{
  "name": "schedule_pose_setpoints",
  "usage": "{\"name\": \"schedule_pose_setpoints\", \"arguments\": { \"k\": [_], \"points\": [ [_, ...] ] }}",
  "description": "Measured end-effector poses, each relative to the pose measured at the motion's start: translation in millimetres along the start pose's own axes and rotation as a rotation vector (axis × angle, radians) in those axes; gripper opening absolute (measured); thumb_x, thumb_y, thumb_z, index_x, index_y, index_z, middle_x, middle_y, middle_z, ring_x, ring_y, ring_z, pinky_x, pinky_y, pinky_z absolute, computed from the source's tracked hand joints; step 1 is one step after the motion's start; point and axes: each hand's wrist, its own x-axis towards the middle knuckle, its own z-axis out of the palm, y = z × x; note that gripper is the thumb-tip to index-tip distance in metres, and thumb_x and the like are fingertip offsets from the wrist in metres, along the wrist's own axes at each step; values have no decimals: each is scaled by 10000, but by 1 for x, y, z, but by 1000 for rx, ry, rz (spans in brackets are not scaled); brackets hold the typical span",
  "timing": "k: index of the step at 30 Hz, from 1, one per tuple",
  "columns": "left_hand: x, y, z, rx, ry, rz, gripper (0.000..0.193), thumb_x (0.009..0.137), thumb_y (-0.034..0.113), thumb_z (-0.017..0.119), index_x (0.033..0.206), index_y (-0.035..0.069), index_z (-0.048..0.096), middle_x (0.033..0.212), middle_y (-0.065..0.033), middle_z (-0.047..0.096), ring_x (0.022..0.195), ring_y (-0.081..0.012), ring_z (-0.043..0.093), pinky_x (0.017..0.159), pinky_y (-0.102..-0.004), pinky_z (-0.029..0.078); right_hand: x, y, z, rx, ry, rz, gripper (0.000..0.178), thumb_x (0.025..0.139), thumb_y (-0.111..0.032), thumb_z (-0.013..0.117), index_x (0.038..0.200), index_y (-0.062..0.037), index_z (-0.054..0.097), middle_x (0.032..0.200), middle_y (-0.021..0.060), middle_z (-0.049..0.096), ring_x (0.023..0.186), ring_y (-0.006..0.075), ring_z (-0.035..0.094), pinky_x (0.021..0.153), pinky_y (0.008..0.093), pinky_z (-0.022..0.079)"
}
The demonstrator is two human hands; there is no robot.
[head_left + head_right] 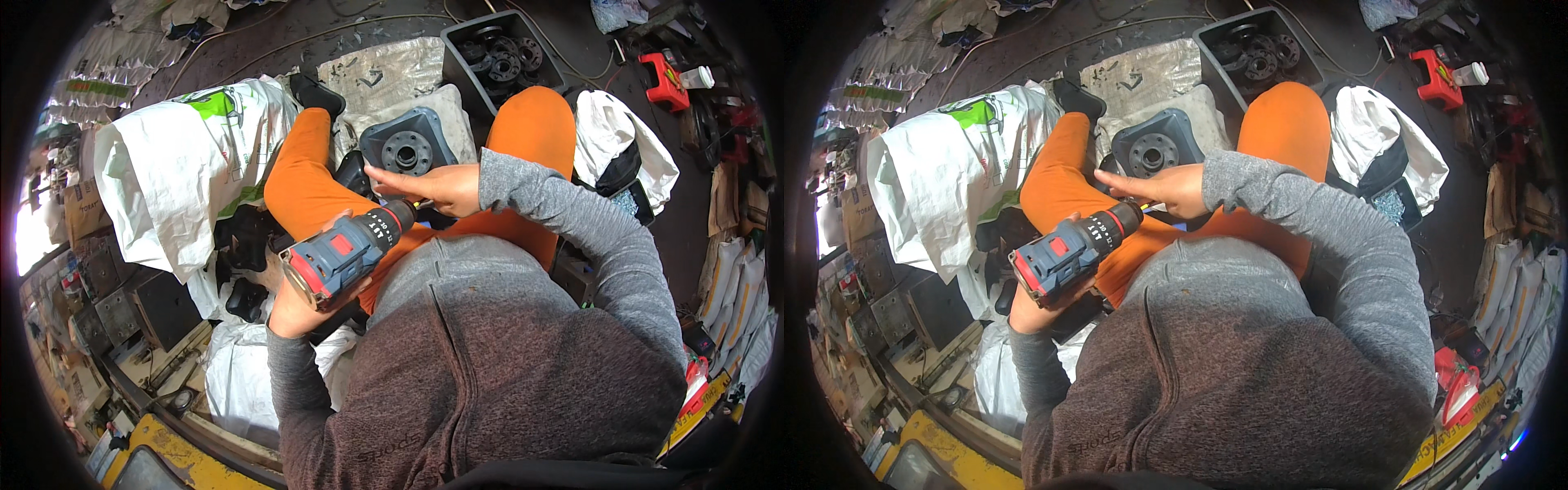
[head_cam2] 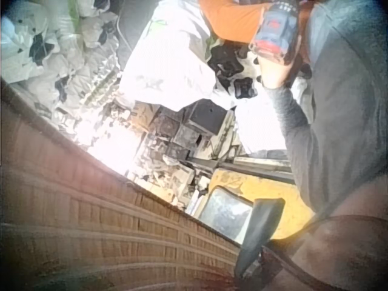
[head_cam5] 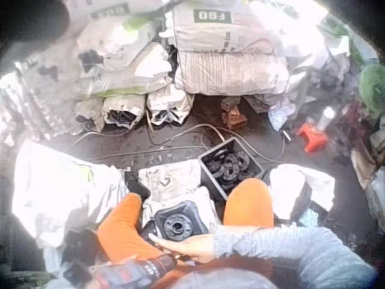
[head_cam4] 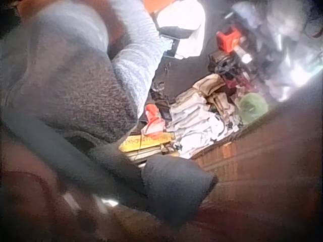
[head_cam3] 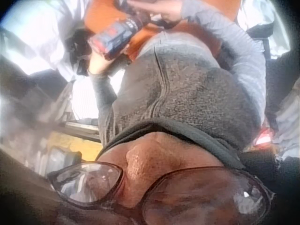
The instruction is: The person sits on the floor and uses a cordless drill to fasten screws into a black mechanical part resting on their lap. They repeatedly pick up screws from a nearby tray, align them, and drive them into the part.
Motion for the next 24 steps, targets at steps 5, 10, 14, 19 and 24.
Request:
{"name": "schedule_pose_setpoints", "arguments": {
  "k": [5, 10, 14, 19, 24],
  "points": [
    [9, 3, -5, 45, -89, 48, 541, 736, 136, 789, 1226, 37, 583, 1319, -158, 561, 1125, -297, 604, 958, -375, 473, 9, -6, -7, -68, -308, 168, 1113, 769, 110, 479, 1488, -353, -234, 1218, 256, 602, 977, 342, 654, 889, 374, 472],
    [14, -2, -1, 64, -97, 87, 536, 744, 145, 797, 1222, 31, 585, 1298, -161, 574, 1128, -281, 605, 972, -358, 462, 7, 15, -9, 201, -283, 95, 1056, 783, 77, 518, 1529, -314, -119, 1399, 251, 450, 1243, 257, 511, 1005, 347, 424],
    [3, -3, 2, -120, 16, -205, 548, 748, 148, 805, 1233, 29, 581, 1254, -150, 603, 1102, -250, 616, 951, -354, 468, -11, 29, -23, 435, 115, -19, 1008, 786, 36, 599, 1553, -226, 0, 1545, 194, 242, 1401, 207, 309, 1094, 368, 350],
    [5, -14, 1, -169, 147, -289, 413, 783, 136, 798, 1127, 14, 605, 942, -38, 647, 786, -140, 602, 705, -298, 504, -9, 71, 12, 1261, 773, 235, 539, 916, -186, 628, 1401, -76, 418, 1312, 112, 533, 1156, 212, 576, 942, 344, 510],
    [1, -16, 4, -226, 139, -410, 358, 789, 128, 790, 1083, 21, 617, 885, -40, 640, 703, -129, 591, 625, -282, 477, 8, 58, 49, 1936, 539, 244, 417, 953, -364, 594, 1209, -34, 589, 1014, 74, 666, 898, 152, 678, 730, 281, 594]
  ]
}}
